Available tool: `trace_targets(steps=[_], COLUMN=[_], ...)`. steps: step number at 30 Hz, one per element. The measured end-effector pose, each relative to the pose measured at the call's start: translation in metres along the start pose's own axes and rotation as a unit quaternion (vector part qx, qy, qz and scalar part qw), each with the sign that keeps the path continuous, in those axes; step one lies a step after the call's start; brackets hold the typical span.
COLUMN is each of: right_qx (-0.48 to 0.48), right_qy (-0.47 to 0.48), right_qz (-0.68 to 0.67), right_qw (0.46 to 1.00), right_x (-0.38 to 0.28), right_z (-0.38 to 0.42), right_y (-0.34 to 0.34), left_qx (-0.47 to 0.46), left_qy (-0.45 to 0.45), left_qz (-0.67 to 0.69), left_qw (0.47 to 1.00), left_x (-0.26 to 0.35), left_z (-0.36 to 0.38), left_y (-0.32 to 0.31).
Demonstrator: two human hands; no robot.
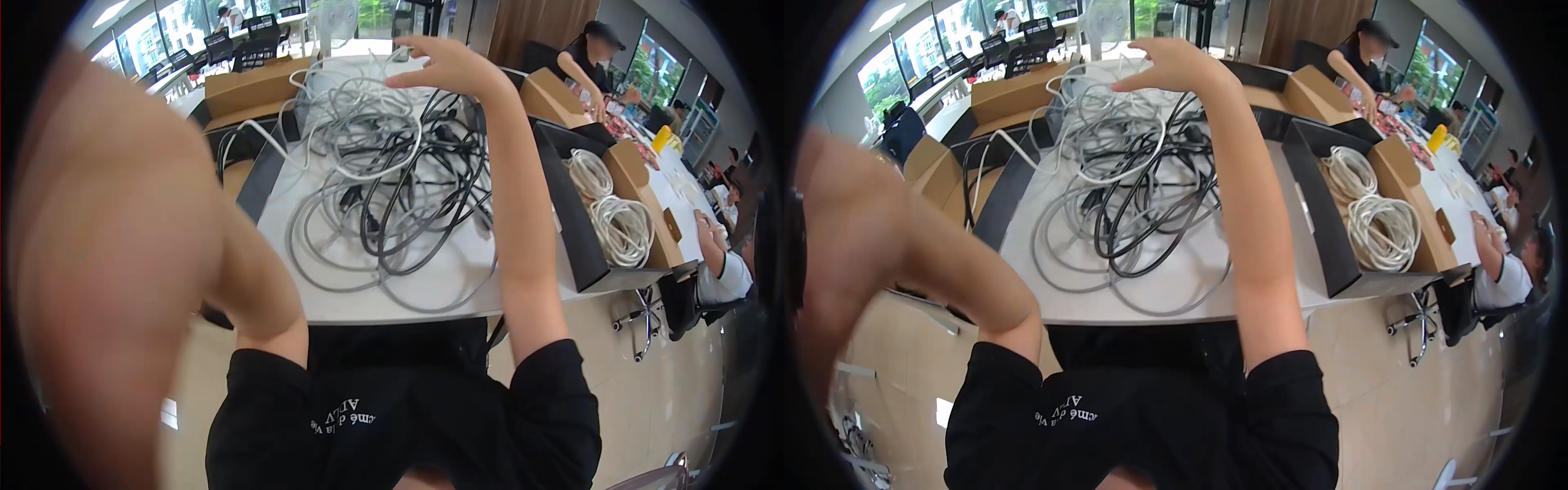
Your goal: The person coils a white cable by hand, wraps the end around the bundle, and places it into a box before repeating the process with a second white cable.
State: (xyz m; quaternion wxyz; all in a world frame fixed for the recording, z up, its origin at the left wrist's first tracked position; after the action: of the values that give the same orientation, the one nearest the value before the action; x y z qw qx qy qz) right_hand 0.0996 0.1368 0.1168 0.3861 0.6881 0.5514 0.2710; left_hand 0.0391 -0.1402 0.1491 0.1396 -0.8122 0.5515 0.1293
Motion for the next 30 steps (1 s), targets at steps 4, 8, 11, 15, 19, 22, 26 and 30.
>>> trace_targets(steps=[4,8,11,15,19,22,26,30], right_qx=[-0.194,-0.164,-0.121,0.045,0.223,0.272,0.283,0.371], right_qy=[-0.037,-0.102,-0.093,-0.003,0.118,0.185,0.094,0.081], right_qz=[0.036,-0.154,-0.124,-0.108,-0.08,-0.139,-0.188,-0.322], right_qw=[0.98,0.969,0.98,0.993,0.964,0.934,0.936,0.867], right_x=[0.059,0.084,0.079,0.047,-0.029,-0.05,-0.06,-0.049], right_z=[0.021,0.048,0.039,0.02,0.018,0.026,0.053,0.067], right_y=[-0.08,-0.092,-0.076,-0.04,0.032,0.063,0.102,0.121], left_qx=[0.036,-0.045,-0.174,-0.269,-0.326,-0.325,-0.317,-0.306], left_qy=[0.14,0.431,0.483,0.463,0.37,0.416,0.539,0.566], left_qz=[-0.073,-0.123,-0.205,-0.247,-0.301,-0.294,-0.203,-0.113], left_qw=[0.987,0.893,0.833,0.808,0.816,0.797,0.754,0.757], left_x=[-0.059,-0.155,-0.164,-0.161,-0.156,-0.163,-0.176,-0.162], left_z=[-0.013,0.022,0.043,0.056,0.062,0.063,0.067,0.059], left_y=[0.017,0.034,0.018,-0.005,-0.014,-0.006,0.012,0.007])
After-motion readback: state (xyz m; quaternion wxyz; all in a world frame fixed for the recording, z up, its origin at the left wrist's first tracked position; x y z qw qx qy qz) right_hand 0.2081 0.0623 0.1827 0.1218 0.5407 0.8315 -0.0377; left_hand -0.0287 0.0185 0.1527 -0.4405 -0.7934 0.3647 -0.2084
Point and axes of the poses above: each hand's wrist, its own z-axis away from the middle knuckle, its own y-axis out of the back of the hand, x = y × z, the point moved 5 cm from there along -z, towards the middle knuckle, and after that the axes turned 14 degrees about y, right-handed, at the moved point
